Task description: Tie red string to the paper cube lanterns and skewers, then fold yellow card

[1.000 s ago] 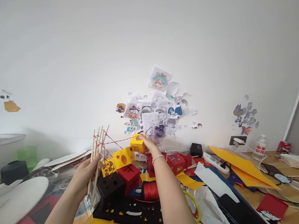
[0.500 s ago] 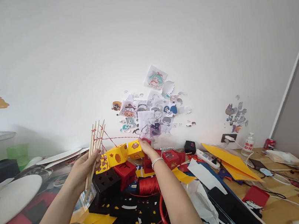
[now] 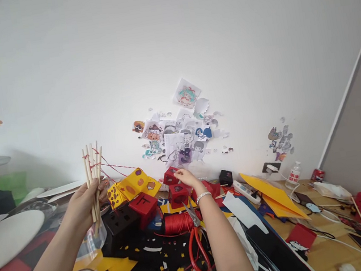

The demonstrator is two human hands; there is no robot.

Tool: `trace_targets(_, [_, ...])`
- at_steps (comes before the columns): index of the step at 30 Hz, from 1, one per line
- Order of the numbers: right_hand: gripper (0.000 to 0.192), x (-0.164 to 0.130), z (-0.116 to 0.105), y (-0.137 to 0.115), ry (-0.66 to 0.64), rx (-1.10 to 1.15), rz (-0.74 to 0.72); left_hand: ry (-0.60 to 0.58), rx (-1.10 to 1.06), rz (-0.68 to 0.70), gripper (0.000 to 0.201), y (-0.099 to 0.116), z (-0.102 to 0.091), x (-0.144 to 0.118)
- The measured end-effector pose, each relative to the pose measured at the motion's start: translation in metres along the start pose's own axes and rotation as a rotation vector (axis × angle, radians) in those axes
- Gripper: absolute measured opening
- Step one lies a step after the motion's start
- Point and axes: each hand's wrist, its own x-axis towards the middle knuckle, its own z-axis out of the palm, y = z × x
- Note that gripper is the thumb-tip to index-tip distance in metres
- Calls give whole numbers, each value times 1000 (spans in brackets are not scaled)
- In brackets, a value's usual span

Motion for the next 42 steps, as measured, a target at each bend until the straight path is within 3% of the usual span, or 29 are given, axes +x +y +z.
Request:
trace_targets(5, [18, -28, 22, -18, -49, -81, -89, -31, 19, -14, 30, -1, 0, 1])
trace_targets(10, [29, -89, 62, -32, -122, -165, -61, -58, 66, -41, 34, -11, 7, 1])
trace_targets(12, [51, -112, 84, -40, -169, -234, -46, -79, 84, -44, 36, -15, 12, 1])
trace_targets(15, [98, -129, 118, -50, -105, -390, -3, -142, 118, -64, 37, -17, 24, 6])
trace_targets(18, [112, -124, 142, -52, -83, -474, 81, -215, 151, -85, 37, -12, 44, 15])
trace_targets(21, [103, -107, 148, -46, -52, -514, 96, -285, 183, -96, 38, -6, 67, 27])
trace_targets(24, [80, -89, 140, -41, 73, -543, 65, -328, 209, -108, 38, -6, 84, 38])
trace_targets(28, [45, -83, 130, -45, 282, -578, 14, -296, 254, -143, 29, -17, 85, 49])
trace_targets(30, [31, -91, 132, -49, 341, -567, -86, -273, 283, -165, 23, -23, 80, 53])
trace_targets(32, [29, -102, 139, -51, 329, -560, -288, -263, 305, -176, 20, -25, 77, 55])
trace_targets(35, [49, -109, 153, -46, 246, -607, -520, -267, 316, -174, 19, -22, 78, 57])
trace_targets(39, [58, -91, 158, -32, 256, -685, -503, -273, 329, -164, 19, -17, 81, 53])
trace_targets(42, [60, -77, 155, -20, 239, -721, -509, -269, 376, -167, 25, -21, 71, 44])
